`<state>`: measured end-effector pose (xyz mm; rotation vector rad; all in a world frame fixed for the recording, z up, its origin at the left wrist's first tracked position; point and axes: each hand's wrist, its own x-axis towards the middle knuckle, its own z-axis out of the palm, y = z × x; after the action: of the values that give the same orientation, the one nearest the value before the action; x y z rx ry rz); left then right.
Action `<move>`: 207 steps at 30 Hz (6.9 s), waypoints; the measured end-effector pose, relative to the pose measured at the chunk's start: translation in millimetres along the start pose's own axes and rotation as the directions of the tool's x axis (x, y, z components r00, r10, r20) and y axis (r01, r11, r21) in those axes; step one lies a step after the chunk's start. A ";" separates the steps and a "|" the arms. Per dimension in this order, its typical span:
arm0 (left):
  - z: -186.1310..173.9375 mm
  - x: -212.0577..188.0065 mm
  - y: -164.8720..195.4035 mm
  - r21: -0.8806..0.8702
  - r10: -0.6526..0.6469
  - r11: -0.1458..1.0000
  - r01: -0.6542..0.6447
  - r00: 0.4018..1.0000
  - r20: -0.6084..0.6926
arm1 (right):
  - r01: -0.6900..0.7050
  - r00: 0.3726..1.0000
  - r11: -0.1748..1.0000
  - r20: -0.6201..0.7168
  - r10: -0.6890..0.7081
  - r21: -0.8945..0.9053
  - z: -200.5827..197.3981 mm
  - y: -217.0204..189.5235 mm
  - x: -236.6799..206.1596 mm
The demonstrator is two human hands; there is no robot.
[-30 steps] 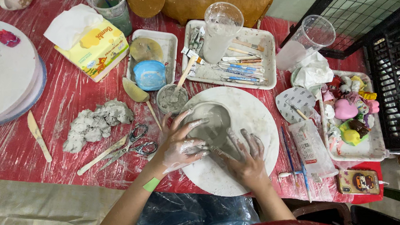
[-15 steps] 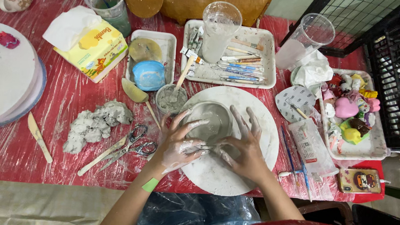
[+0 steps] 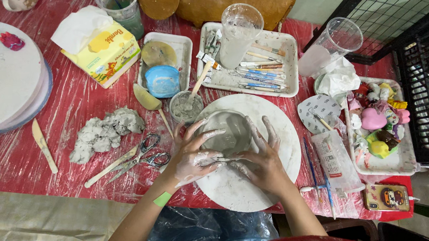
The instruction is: The person shapes a small clay bowl by hand, pinching and smoothing the rim and walls while rotating it on a round banding wheel. They occasionally reach toward a tray of slip and clay scraps on the table and press clay additions onto the bowl's edge.
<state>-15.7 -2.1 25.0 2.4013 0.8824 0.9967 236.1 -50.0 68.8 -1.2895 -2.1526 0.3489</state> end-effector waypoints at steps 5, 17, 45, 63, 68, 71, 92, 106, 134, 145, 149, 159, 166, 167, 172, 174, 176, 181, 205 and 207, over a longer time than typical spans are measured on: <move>-2.9 1.5 1.7 0.002 -0.014 1.000 0.014 1.000 0.015 | 0.000 0.999 0.999 -0.044 -0.003 -0.050 1.7 8.7 -4.7; -9.5 2.7 0.9 -0.019 -0.030 0.999 0.031 0.997 0.072 | -0.023 1.000 1.000 -0.020 0.023 -0.013 10.9 6.8 -7.1; -13.2 10.8 7.0 -0.031 -0.079 0.996 0.079 0.997 0.000 | -0.013 0.999 1.000 -0.049 0.013 0.001 12.9 2.9 -6.2; -9.9 1.2 13.2 0.084 0.018 0.996 -0.013 0.997 -0.069 | -0.017 0.998 1.000 -0.056 0.017 0.007 14.2 3.6 -6.8; -11.8 11.6 19.1 0.073 -0.072 0.995 0.074 0.997 -0.027 | -0.013 0.999 1.000 -0.051 0.014 0.013 13.4 2.4 -5.9; -13.8 14.8 20.0 0.045 -0.106 0.993 0.107 0.994 -0.016 | -0.017 0.998 1.000 -0.057 0.018 0.015 13.4 1.8 -5.7; -19.4 9.6 15.8 -0.006 -0.139 0.990 0.139 0.989 0.044 | 0.041 0.999 0.999 -0.006 -0.041 -0.035 15.5 -2.0 -5.8; -18.7 2.1 8.6 -0.040 -0.061 0.997 0.063 0.997 0.055 | 0.103 0.995 0.995 -0.006 -0.103 -0.011 13.2 5.2 -12.9; -12.6 2.0 -0.1 -0.029 -0.028 0.999 0.029 0.999 0.031 | -0.118 0.991 0.990 0.079 0.112 0.080 2.1 -12.4 6.0; -16.1 1.8 1.3 0.011 -0.008 1.000 0.007 0.999 0.036 | -0.108 0.981 0.980 0.181 0.077 0.169 -7.1 0.9 5.3; -13.4 1.0 6.2 0.031 0.019 0.999 -0.019 1.000 0.009 | -0.081 0.993 0.991 0.097 0.071 0.106 -10.0 5.4 -0.7; 15.1 5.7 13.5 0.217 0.150 0.969 -0.119 0.980 -0.133 | -0.099 0.993 0.995 0.068 0.099 -0.002 -5.8 10.2 -0.3; 5.8 -6.1 9.5 0.219 0.179 0.960 -0.177 0.984 0.009 | -0.057 0.997 0.998 0.052 0.056 0.018 -7.8 8.2 0.7; 5.3 -6.0 6.3 0.237 0.204 0.951 -0.199 0.979 0.005 | -0.055 0.997 0.998 0.051 0.054 0.015 -7.7 8.2 0.9; -4.5 -13.2 -7.2 0.280 0.252 0.926 -0.252 0.967 0.039 | -0.064 0.996 0.998 0.059 0.064 -0.010 -8.1 8.3 1.1; -10.1 -15.0 -13.8 0.268 0.301 0.917 -0.294 0.953 0.016 | -0.069 0.996 0.998 0.064 0.069 -0.006 -8.4 8.2 0.8; -18.0 -19.7 -19.1 0.238 0.264 0.937 -0.256 0.965 0.001 | -0.061 0.997 0.998 0.047 0.061 0.000 -7.9 8.0 0.6; -8.1 -20.5 -19.4 0.197 0.272 0.944 -0.265 0.962 -0.007 | -0.036 0.999 0.999 0.015 0.035 0.031 -5.2 7.4 -0.5; -16.9 -12.2 -28.5 0.201 0.218 0.957 -0.210 0.976 -0.019 | 0.203 0.978 0.939 0.014 -0.208 -0.278 32.5 -11.0 -11.1; -20.9 -10.9 -27.0 0.163 0.146 0.976 -0.145 0.989 0.001 | 0.282 0.959 0.856 0.106 -0.262 -0.434 33.5 -8.8 -15.5</move>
<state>-47.9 12.4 18.5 2.6326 0.8301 1.0272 214.8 -65.2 41.4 -1.1847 -2.5051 -0.2552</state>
